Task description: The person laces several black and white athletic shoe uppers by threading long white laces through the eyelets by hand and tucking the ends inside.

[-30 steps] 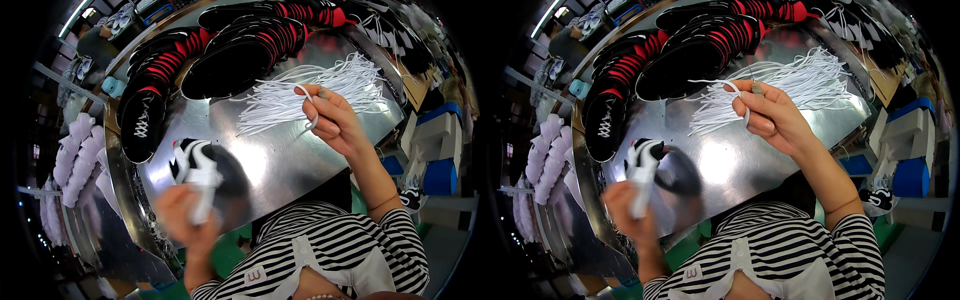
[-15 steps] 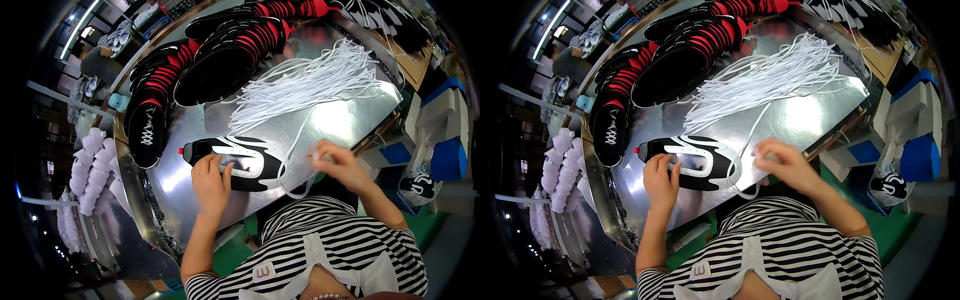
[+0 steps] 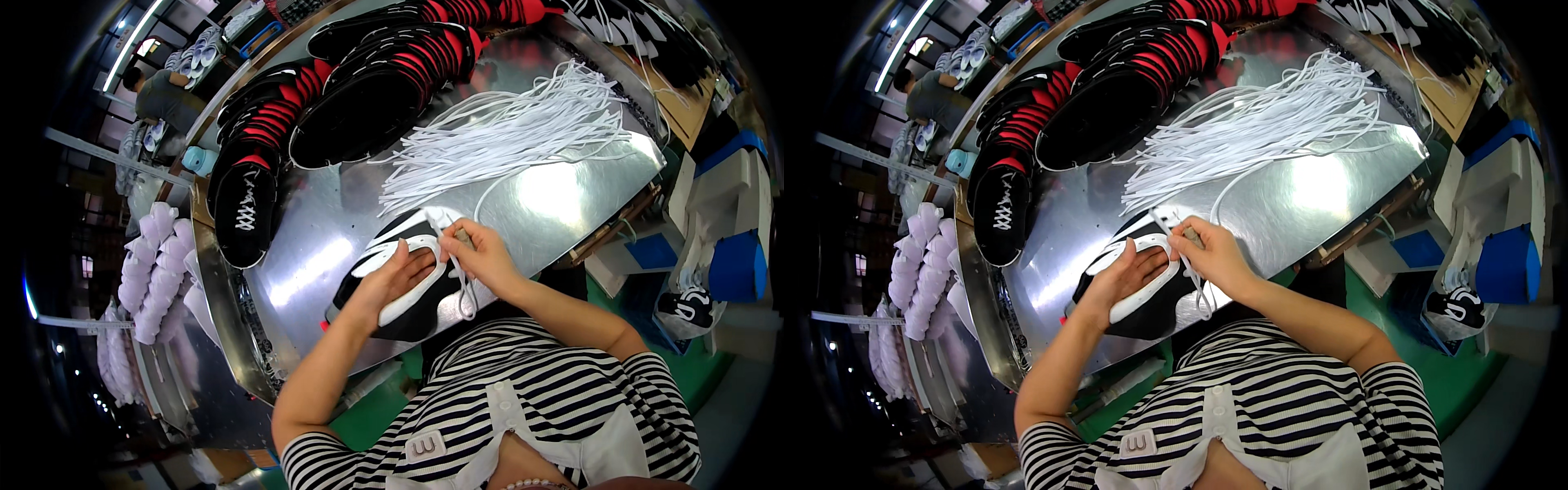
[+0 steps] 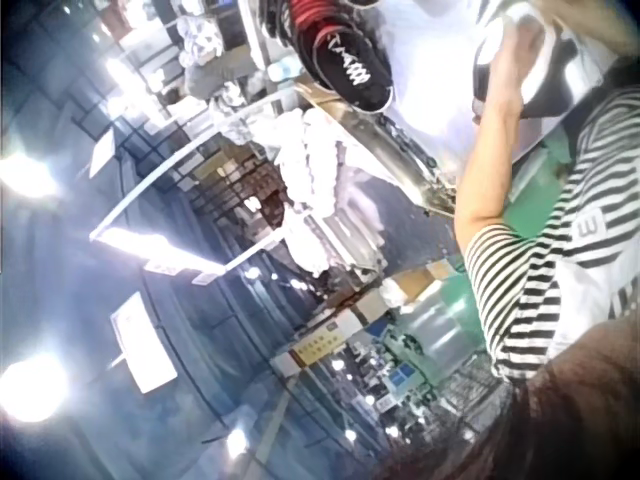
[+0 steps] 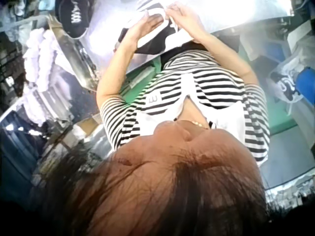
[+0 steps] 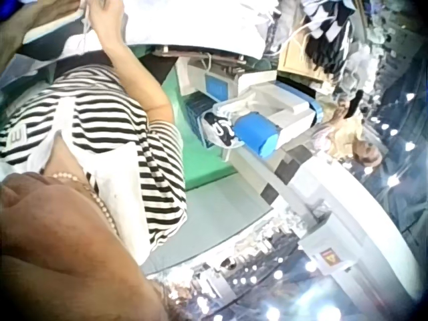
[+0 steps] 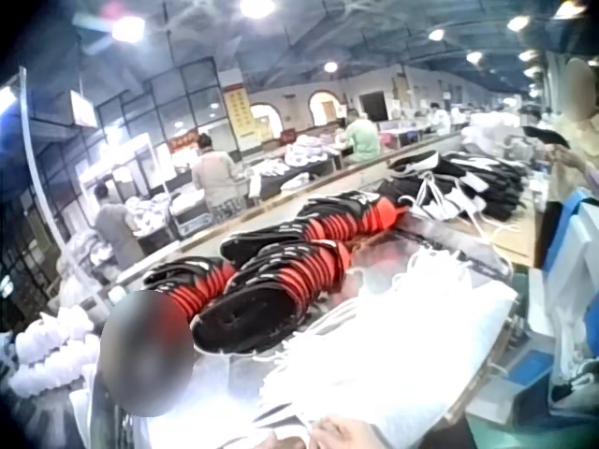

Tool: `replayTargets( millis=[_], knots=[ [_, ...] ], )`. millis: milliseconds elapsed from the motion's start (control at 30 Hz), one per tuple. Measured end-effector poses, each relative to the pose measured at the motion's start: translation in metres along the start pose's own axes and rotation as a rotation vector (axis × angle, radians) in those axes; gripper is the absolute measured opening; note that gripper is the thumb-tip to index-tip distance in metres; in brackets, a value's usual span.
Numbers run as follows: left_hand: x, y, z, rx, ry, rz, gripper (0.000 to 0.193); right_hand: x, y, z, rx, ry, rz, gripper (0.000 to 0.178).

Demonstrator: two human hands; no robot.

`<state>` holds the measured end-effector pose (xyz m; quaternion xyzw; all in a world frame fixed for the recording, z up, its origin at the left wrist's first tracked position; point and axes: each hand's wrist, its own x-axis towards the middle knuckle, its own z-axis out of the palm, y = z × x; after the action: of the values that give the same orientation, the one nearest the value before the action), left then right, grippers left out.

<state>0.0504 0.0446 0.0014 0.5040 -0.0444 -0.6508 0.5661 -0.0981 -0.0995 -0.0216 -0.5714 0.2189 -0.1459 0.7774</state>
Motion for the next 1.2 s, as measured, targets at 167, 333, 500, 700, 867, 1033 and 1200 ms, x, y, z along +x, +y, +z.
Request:
replayTargets(
  millis=[167,333,500,700,867,1033,1200],
  knots=[
    [0.011,-0.023,0.018,-0.051,0.173,0.253,0.054,-0.008,-0.014,-0.006,0.025,-0.028,-0.015,0.013],
    [0.006,-0.028,0.030,0.020,0.158,0.390,0.048,-0.017,-0.017,-0.004,-0.158,-0.055,-0.050,0.014],
    [-0.001,-0.026,0.042,0.121,0.233,0.418,0.037,-0.021,-0.019,-0.004,-0.257,-0.036,-0.059,0.014],
    [-0.002,-0.031,0.041,0.152,0.348,0.513,0.021,-0.036,-0.036,-0.001,-0.511,-0.078,-0.077,0.019],
    [-0.003,-0.028,0.047,0.313,0.405,0.525,0.020,-0.036,-0.029,-0.010,-0.526,0.023,-0.446,0.016],
    [-0.014,-0.021,0.060,0.394,0.425,0.494,0.024,-0.032,-0.039,-0.014,-0.600,-0.050,-0.314,0.013],
    [-0.015,-0.025,0.064,0.462,0.364,0.622,0.024,-0.027,-0.045,-0.014,-0.625,-0.052,-0.234,0.014]
  ],
)
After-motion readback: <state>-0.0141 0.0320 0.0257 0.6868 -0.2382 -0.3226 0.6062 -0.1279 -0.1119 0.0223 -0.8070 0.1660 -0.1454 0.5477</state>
